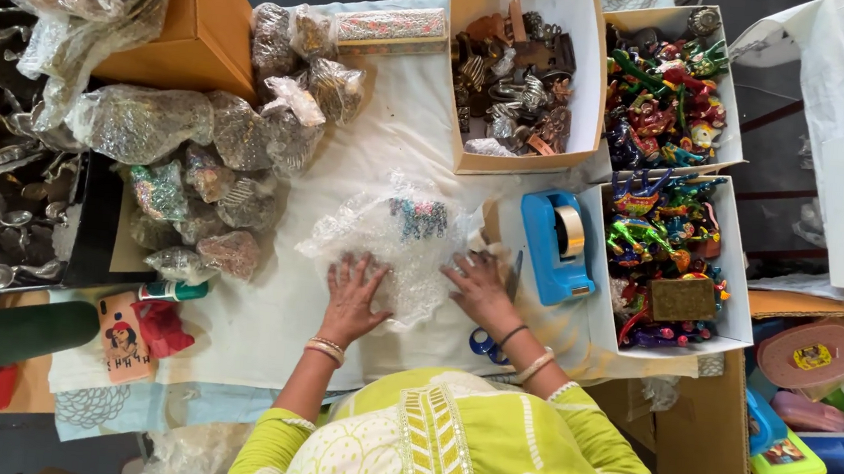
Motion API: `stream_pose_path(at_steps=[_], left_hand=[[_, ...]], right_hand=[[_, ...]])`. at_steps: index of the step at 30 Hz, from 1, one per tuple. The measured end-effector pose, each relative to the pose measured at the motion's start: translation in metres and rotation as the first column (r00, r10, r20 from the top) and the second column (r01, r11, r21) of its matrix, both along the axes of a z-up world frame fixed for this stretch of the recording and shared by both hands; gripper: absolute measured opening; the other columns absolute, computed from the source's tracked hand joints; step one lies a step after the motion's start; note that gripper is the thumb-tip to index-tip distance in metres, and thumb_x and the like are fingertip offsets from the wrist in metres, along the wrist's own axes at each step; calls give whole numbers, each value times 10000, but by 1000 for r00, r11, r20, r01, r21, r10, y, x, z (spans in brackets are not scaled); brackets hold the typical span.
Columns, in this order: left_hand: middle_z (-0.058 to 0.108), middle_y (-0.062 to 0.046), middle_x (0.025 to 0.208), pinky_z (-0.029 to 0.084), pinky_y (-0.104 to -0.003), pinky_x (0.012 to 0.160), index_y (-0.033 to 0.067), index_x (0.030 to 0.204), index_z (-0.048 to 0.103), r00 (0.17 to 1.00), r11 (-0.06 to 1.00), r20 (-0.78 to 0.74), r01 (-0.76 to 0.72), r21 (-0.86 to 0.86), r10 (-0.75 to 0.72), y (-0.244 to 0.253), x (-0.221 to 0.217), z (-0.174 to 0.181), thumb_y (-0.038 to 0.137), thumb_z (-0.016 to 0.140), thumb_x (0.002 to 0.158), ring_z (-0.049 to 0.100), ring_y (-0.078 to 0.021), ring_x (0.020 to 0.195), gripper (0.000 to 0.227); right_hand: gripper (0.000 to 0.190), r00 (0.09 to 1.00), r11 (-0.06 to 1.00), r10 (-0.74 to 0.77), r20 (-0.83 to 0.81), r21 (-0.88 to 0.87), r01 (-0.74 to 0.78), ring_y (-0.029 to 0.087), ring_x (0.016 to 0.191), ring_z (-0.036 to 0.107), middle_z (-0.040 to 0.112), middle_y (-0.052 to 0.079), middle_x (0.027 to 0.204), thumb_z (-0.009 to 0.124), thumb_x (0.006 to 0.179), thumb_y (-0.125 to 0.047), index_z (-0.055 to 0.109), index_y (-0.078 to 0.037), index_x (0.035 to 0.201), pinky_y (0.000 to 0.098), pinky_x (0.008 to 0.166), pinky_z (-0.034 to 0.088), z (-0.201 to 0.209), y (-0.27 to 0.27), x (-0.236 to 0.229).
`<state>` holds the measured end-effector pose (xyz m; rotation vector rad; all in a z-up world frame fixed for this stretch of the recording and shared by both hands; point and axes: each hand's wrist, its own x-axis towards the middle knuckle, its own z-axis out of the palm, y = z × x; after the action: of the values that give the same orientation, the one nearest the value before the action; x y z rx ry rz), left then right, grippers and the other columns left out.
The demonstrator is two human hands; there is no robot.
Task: The person wraps a small, colorful figurine in bubble wrap on a table covered with various items. They use scissors to cut the bubble wrap and then fold it around the object to secure it.
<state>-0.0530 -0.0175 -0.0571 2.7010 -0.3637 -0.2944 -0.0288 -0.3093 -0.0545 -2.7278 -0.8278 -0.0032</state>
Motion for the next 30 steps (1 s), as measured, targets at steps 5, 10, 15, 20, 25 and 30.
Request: stream_pose_path(at_steps=[5,10,15,20,25,30], left_hand=[[246,-80,1647,57,-644,1228,313,1507,384,988,986,-151,53,156,-29,28,12,20,381,917,623,137,-393,1538,1035],[236,-90,1642,50,-639,1223,322,1522,373,969,968,-201,178,175,-142,31,18,21,257,901,642,117,-370,1540,1028],[274,-94,1646,90,-623,1227,306,1530,408,964,961,-146,242,136,-222,29,14,5,127,831,677,162,-321,1557,969],[298,-49,1640,96,-640,1226,302,1489,443,965,966,-142,236,105,-220,52,12,13,310,891,669,174,-316,1550,934],[332,-86,1591,91,-679,1193,281,1415,518,995,992,-51,90,87,-86,94,3,20,414,906,634,171,-358,1516,882],[427,-73,1552,204,-621,1174,280,1306,611,993,993,-63,-104,-55,101,115,-6,0,360,901,657,256,-375,1477,716]], right_hand=[[362,982,984,-141,-128,94,153,296,1345,465,578,42,1392,757,845,-315,699,-198,1183,500,1185,271,-3,-43,-17],[232,938,926,-333,-95,154,344,318,1283,490,590,76,1301,783,846,-279,731,-184,1052,491,1116,310,46,-15,-19],[204,960,901,-278,-45,335,277,288,1327,493,564,83,1337,705,994,-201,706,-190,1198,433,1155,402,12,38,-10],[800,996,991,23,-82,130,-13,407,1433,272,390,153,1536,799,763,-422,491,-174,1458,571,1167,234,-10,75,-13],[885,995,993,-82,-64,76,86,385,1486,246,334,87,1592,756,805,-542,378,-248,1550,549,1202,223,-16,59,-28],[860,972,982,-190,-138,-30,187,381,1452,259,359,89,1557,776,766,-512,452,-221,1508,556,1168,231,0,74,-28]])
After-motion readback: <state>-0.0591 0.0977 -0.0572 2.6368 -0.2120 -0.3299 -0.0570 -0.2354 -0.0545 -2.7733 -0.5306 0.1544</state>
